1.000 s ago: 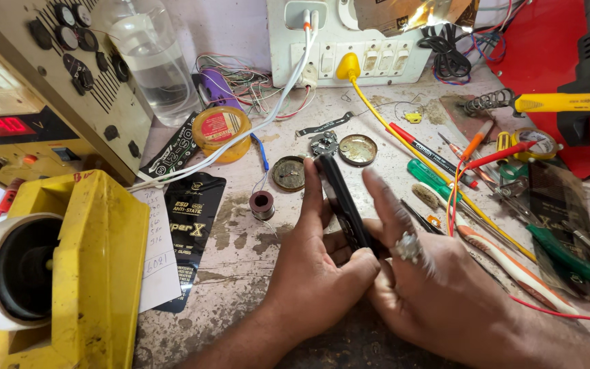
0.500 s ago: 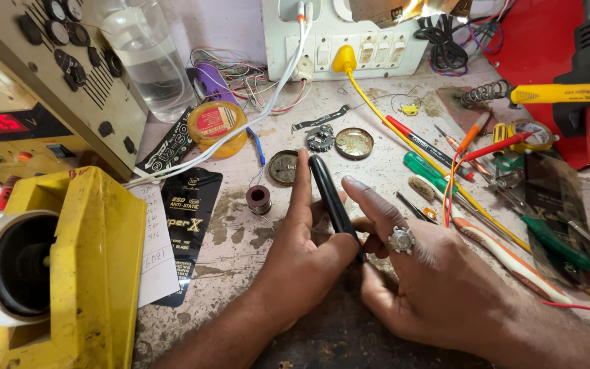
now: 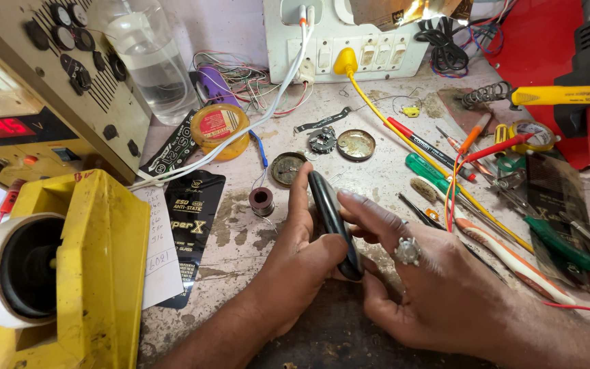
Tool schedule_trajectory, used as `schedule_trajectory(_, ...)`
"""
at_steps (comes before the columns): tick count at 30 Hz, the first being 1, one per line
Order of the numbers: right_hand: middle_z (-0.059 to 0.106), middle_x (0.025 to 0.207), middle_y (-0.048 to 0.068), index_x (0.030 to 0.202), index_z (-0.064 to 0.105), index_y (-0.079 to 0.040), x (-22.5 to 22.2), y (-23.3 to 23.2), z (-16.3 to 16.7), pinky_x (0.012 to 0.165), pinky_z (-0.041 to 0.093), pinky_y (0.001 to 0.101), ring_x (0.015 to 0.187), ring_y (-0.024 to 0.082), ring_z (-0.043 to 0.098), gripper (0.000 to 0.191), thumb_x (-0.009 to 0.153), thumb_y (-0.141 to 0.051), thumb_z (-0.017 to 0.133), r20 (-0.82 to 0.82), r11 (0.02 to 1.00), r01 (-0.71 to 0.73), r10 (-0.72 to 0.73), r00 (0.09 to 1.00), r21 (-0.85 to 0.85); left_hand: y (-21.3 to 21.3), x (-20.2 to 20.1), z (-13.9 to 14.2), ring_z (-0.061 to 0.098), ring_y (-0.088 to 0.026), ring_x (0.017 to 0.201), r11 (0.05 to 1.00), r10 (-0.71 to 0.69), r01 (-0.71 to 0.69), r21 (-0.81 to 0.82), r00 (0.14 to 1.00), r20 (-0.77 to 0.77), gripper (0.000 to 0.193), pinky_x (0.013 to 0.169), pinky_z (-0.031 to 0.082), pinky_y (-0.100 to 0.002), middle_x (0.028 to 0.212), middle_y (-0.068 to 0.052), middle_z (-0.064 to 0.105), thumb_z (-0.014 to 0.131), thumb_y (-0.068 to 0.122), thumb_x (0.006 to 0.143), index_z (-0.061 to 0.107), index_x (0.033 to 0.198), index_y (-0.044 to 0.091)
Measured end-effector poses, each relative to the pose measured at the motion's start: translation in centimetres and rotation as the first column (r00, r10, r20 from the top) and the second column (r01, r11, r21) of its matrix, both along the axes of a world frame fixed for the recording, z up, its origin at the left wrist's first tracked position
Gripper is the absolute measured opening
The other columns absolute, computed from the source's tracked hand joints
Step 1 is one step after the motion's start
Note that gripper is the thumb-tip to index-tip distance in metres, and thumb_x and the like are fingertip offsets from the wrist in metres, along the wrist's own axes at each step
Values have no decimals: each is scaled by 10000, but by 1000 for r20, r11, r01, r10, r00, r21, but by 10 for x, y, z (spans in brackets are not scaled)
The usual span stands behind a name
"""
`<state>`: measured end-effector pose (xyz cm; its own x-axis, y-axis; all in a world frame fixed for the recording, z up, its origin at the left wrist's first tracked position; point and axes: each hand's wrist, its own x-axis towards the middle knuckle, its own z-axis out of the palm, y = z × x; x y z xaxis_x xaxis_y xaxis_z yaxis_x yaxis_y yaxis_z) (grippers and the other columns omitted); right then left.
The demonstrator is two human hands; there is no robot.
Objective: The person opens the back cover of a feature phone, removes the battery, and uses a screwdriver to unscrew and work on the internal components. They then reassemble the phone, pressing the keypad and casing back together and using tweezers on the edge of the device.
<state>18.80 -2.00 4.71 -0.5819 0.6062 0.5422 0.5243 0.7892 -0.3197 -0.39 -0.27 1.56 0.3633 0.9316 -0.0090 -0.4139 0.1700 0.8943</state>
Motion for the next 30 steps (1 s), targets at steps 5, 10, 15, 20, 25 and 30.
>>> schedule_trajectory(5,686,1157,192,1556,445,-85,-1,-5,-9,828,600,399,951,305,736,804,794,-108,699,158,969,148,-117,980,-199,-1,1,1,606,-222,1105,998,11,-14,-69,999,-50,1086,881,557,-378,1346,-116,548,502,13,792,-112,1652,263)
schedule_trajectory(10,585,1319,292,1463,409,47,-8,-5,-12,909,574,448,1113,409,668,795,713,-4,669,95,982,-54,37,995,181,0,3,-6,594,-190,1167,999,45,-46,-16,996,-72,1006,936,547,-332,1370,-134,552,571,53,891,-98,1620,236)
schedule_trajectory(15,697,1146,249,1383,549,-13,-4,4,-2,732,598,422,872,341,733,620,767,33,607,87,971,132,-152,985,199,-1,-1,-7,703,-323,929,995,-4,1,-97,1000,-21,1086,806,620,-454,1274,-269,534,495,-9,905,-154,1704,336)
schedule_trajectory(20,685,714,150,1240,661,-110,18,28,10,548,566,404,587,280,704,383,859,-72,665,52,877,480,-480,876,8,-2,-5,2,721,-295,887,993,41,-43,-107,999,-17,1088,786,594,-402,1406,-154,529,431,20,794,-118,1654,398)
schedule_trajectory(25,735,727,88,1187,691,-123,19,37,6,524,595,384,554,228,737,375,817,-160,740,143,864,487,-469,871,-131,1,-9,2,709,-305,1015,999,37,-38,2,991,126,984,862,606,-425,1454,-201,540,376,23,785,-12,1646,297)
schedule_trajectory(30,716,701,61,1232,751,-269,14,32,9,660,599,371,624,216,728,320,923,-345,786,452,759,650,-583,675,7,-2,-6,-7,693,-318,1059,997,-29,13,73,977,214,768,903,593,-451,1457,-209,573,359,82,881,183,1628,107)
